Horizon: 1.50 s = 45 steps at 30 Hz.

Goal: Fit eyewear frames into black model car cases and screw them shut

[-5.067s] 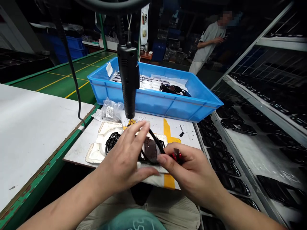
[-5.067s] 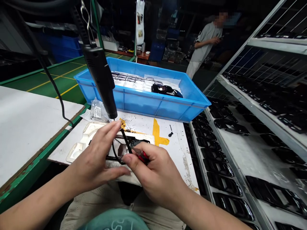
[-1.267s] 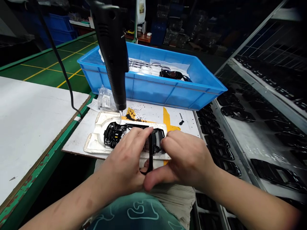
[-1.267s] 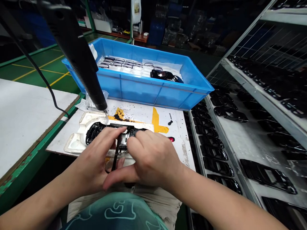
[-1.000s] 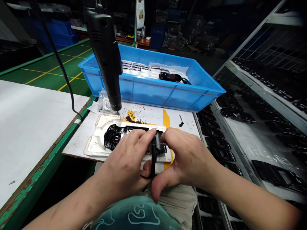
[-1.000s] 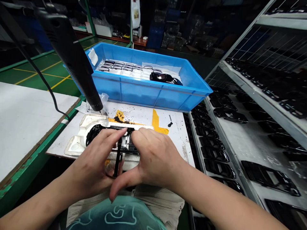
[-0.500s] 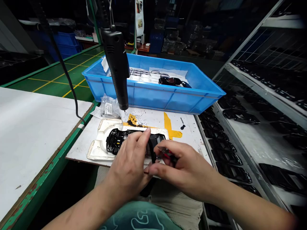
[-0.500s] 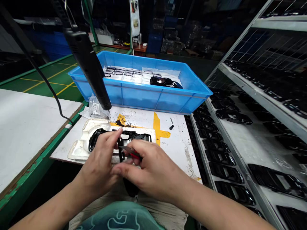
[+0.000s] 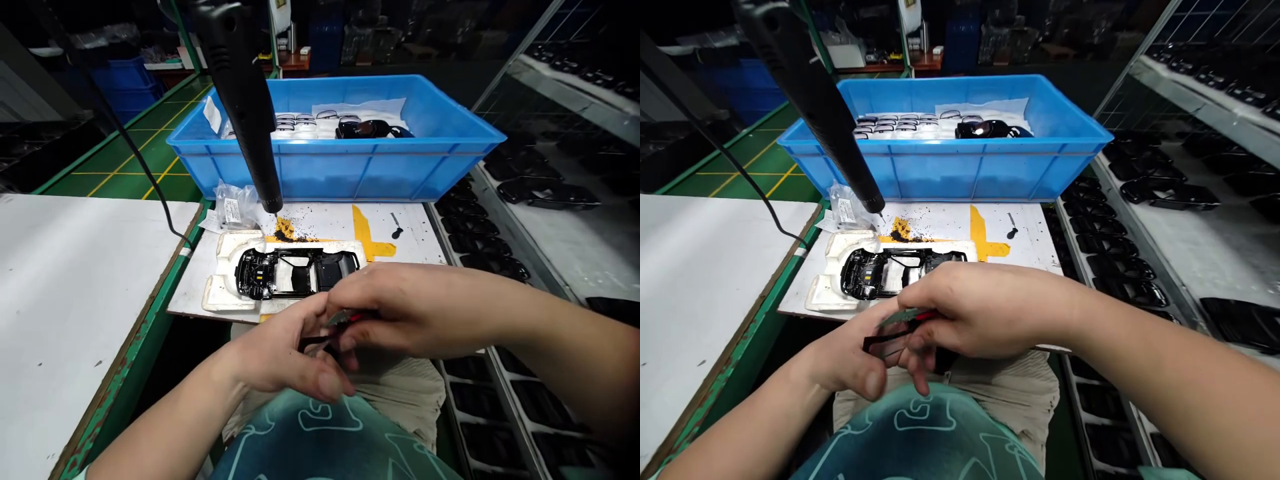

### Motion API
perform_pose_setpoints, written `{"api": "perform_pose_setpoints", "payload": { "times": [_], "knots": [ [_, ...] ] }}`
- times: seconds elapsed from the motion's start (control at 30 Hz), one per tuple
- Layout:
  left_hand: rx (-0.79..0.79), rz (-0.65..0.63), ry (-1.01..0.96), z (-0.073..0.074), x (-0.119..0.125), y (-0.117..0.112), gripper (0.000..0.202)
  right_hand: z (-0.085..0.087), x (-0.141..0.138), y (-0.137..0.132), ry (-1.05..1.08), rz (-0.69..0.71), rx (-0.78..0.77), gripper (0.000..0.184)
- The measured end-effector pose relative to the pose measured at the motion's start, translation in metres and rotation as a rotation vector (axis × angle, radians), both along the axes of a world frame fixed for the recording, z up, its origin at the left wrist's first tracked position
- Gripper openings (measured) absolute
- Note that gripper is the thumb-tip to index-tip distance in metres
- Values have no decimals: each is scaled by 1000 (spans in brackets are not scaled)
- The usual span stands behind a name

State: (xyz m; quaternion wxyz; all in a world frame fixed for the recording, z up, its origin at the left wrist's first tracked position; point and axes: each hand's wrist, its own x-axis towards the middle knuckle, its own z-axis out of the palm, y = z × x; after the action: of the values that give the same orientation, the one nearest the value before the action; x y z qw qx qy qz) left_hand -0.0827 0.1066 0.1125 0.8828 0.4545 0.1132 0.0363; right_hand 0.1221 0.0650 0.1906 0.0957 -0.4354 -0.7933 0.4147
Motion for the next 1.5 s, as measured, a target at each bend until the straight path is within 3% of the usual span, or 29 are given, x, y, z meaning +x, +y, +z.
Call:
{"api": "perform_pose_setpoints", "payload": {
  "times": [0.1, 0.2, 0.3, 0.43, 0.57, 0.7, 0.8, 1.03, 1.27, 1.4, 1.5],
  "knots": [
    [145, 204, 109, 5, 4, -10, 53, -8, 1, -4, -194, -134, 251, 8],
    [439, 432, 175, 8, 5, -16, 62, -18, 0, -12, -256, -297, 433, 40],
    [775, 579, 248, 4, 7, -17, 66, -26, -11, -21, -261, -403, 571, 66],
    [1012, 662, 255, -2, 10, -18, 67, -33, -27, -24, -385, -410, 701, 75],
    [1141, 610, 224, 2, 9, -17, 74, -34, -25, -23, -451, -372, 748, 77],
    [1185, 528, 222, 7, 8, -14, 66, -33, -21, -24, -426, -360, 842, 80],
    [1187, 580, 212, 7, 9, -15, 56, -33, -21, -24, -413, -384, 873, 83],
    [1138, 511, 166, 12, 8, -15, 57, -30, -24, -23, -460, -345, 870, 84],
    [1071, 508, 176, 8, 7, -16, 53, -27, -29, -31, -422, -270, 967, 67],
    [1055, 511, 171, 9, 4, -17, 58, -24, -31, -27, -459, -382, 922, 81],
    [1061, 501, 198, 9, 2, -17, 57, -22, -33, -28, -488, -335, 858, 76]
  ]
}}
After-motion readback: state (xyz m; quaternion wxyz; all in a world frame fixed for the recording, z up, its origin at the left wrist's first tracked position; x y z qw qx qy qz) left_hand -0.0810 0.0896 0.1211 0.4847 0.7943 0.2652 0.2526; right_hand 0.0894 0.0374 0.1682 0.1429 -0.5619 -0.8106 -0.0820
